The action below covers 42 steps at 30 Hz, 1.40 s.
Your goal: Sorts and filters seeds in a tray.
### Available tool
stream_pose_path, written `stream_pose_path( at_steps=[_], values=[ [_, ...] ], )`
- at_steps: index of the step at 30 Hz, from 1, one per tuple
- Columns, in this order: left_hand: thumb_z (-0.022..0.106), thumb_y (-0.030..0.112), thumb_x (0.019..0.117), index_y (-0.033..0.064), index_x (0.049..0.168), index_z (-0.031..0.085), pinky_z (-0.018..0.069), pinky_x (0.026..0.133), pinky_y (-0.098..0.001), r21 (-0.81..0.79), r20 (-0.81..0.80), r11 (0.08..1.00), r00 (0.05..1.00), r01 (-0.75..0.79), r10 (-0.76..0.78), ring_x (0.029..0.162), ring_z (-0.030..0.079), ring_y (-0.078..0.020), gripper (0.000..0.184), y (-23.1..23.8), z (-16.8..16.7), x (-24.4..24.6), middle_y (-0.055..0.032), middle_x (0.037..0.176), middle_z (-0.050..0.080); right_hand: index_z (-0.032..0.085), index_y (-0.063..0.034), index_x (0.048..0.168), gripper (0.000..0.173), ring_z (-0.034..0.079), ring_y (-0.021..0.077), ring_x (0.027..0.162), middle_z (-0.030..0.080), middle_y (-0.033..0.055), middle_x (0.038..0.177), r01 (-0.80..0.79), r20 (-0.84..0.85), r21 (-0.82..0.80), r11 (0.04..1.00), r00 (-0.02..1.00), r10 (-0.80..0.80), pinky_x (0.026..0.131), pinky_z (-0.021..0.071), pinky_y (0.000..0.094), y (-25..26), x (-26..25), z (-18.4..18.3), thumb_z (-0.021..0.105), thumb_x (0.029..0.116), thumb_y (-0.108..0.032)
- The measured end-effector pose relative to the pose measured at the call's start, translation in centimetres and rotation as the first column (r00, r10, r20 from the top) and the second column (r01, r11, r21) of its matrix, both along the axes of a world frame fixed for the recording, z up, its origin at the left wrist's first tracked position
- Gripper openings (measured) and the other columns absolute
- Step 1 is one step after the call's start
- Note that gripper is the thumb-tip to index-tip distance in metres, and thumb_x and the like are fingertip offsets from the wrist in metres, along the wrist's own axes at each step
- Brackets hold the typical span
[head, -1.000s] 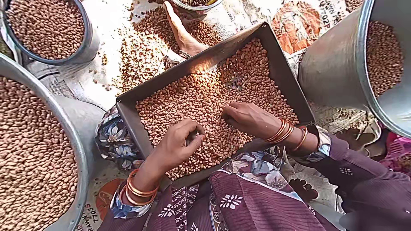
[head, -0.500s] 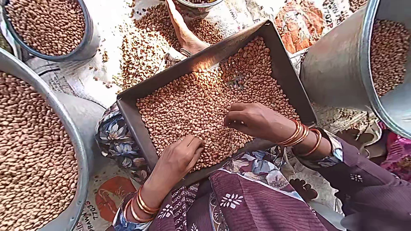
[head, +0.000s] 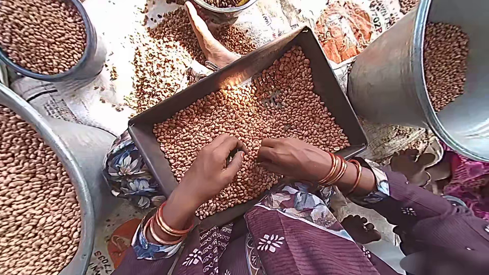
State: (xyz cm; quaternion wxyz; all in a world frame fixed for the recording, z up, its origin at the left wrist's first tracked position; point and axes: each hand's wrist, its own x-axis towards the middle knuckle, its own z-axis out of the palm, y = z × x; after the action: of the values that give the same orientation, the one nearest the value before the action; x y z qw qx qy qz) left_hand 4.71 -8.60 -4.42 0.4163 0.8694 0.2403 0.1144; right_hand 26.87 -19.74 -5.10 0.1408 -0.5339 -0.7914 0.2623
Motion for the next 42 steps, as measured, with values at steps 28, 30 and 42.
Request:
stream_pose_path(
  at_steps=[28,30,42],
  values=[
    [0.066,0.020,0.0917,0.0040,0.094,0.071,0.0528,0.057,-0.0368,0.190,-0.029,0.978,0.996,0.089,-0.085,0.069,0.062,-0.0215,0.017,-0.6,-3.2,6.6,-0.0087,0.084,0.061,0.069,-0.0030,0.098,0.010,0.067,0.0267,0.070,0.066,0.0130,0.088,0.219,0.129,0.059,0.974,0.966,-0.225,0.059,0.0544,0.0414,2.8,4.9,0.3,0.066,0.0897,-0.007],
    [0.055,0.015,0.0939,0.0064,0.097,0.067,0.0450,0.056,-0.0241,-0.090,0.098,0.992,0.990,-0.088,0.096,0.065,0.052,-0.0090,0.015,0.8,-1.8,5.8,-0.0028,0.085,0.058,0.069,-0.0031,0.098,0.009,0.064,0.0238,0.066,0.064,0.0123,0.087,0.268,0.106,0.187,0.945,0.951,-0.291,0.056,0.0530,0.0369,2.7,4.0,2.1,0.063,0.0932,-0.009],
    [0.060,0.022,0.1044,0.0090,0.103,0.072,0.0416,0.060,-0.0281,-0.109,-0.030,0.979,0.985,-0.170,0.168,0.064,0.049,-0.0122,0.018,3.7,-1.2,5.9,-0.0029,0.081,0.056,0.068,-0.0029,0.115,0.024,0.070,0.0384,0.085,0.070,0.0184,0.098,0.371,0.413,-0.066,0.926,0.855,-0.313,0.073,0.0554,0.0569,2.9,7.4,6.4,0.067,0.0995,-0.022]
  ],
)
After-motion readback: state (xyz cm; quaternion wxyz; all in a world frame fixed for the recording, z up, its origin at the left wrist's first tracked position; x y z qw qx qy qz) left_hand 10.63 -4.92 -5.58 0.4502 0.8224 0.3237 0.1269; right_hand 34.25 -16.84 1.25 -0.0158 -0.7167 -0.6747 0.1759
